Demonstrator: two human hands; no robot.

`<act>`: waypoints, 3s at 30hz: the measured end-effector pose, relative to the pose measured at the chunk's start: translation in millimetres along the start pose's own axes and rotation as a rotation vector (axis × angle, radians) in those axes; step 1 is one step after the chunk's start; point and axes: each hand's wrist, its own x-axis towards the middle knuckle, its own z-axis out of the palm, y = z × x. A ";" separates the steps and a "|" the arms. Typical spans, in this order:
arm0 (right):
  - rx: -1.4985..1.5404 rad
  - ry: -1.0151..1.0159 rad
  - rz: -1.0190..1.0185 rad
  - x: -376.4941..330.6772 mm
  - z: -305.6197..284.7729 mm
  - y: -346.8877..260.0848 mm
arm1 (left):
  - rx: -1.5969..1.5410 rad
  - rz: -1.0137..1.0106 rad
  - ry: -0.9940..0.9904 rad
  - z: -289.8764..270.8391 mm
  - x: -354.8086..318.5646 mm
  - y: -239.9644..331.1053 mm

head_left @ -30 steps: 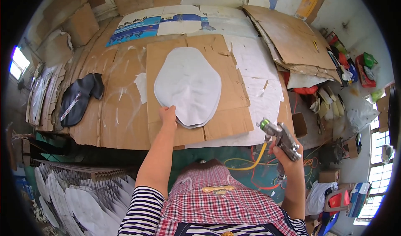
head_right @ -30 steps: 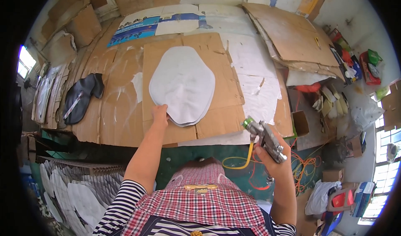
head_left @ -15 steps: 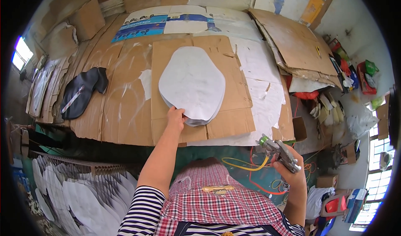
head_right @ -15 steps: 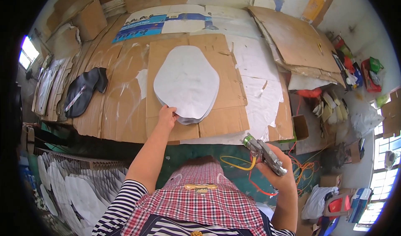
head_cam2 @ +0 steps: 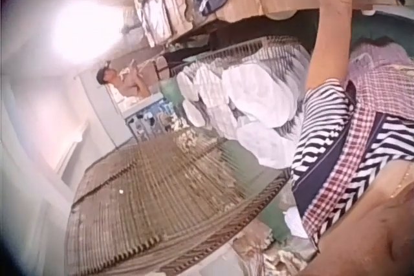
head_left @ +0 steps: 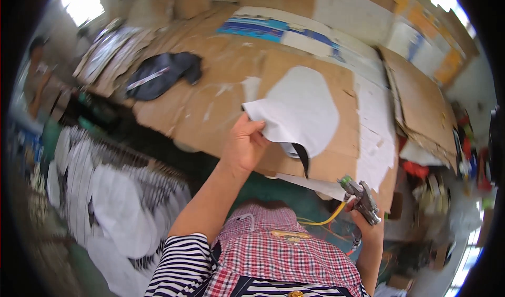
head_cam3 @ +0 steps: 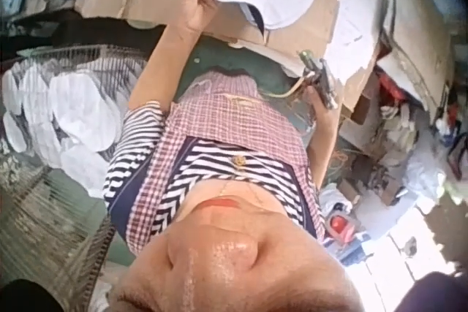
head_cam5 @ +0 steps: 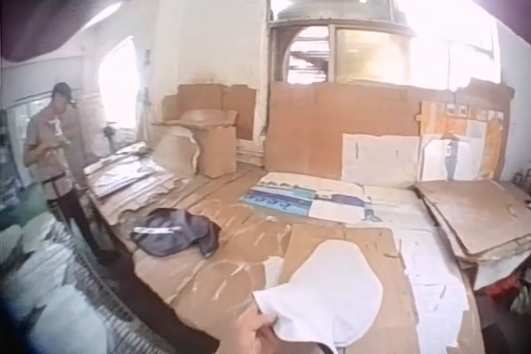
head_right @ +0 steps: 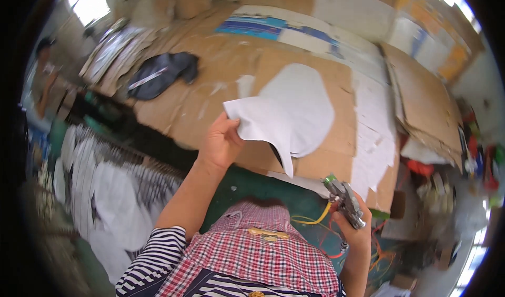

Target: Organizing and placing white padded material onto a drying rack.

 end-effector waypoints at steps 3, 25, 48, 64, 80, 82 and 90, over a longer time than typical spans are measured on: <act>-0.008 -0.115 -0.001 16.4 20.7 -2.0 | -0.024 0.089 0.011 18.7 -46.7 45.7; -0.055 -0.638 0.046 78.3 144.6 4.3 | 0.048 1.203 0.073 60.4 -325.5 258.4; -0.184 -0.661 0.030 7.5 298.9 -3.7 | 0.122 1.405 1.038 -282.7 -589.1 546.7; -0.174 -0.533 -0.027 12.5 226.9 -6.2 | 0.204 1.248 1.471 -284.0 -424.8 364.9; -0.127 0.079 0.050 -41.4 -2.5 -14.8 | 0.536 0.495 0.773 -168.2 -59.3 110.4; -0.160 0.114 0.024 -38.9 -1.3 -13.3 | 0.557 0.423 0.729 -161.5 -36.4 78.5; -0.165 0.373 -0.057 -32.9 -4.0 -13.5 | 0.769 0.200 0.796 -216.6 -23.6 30.0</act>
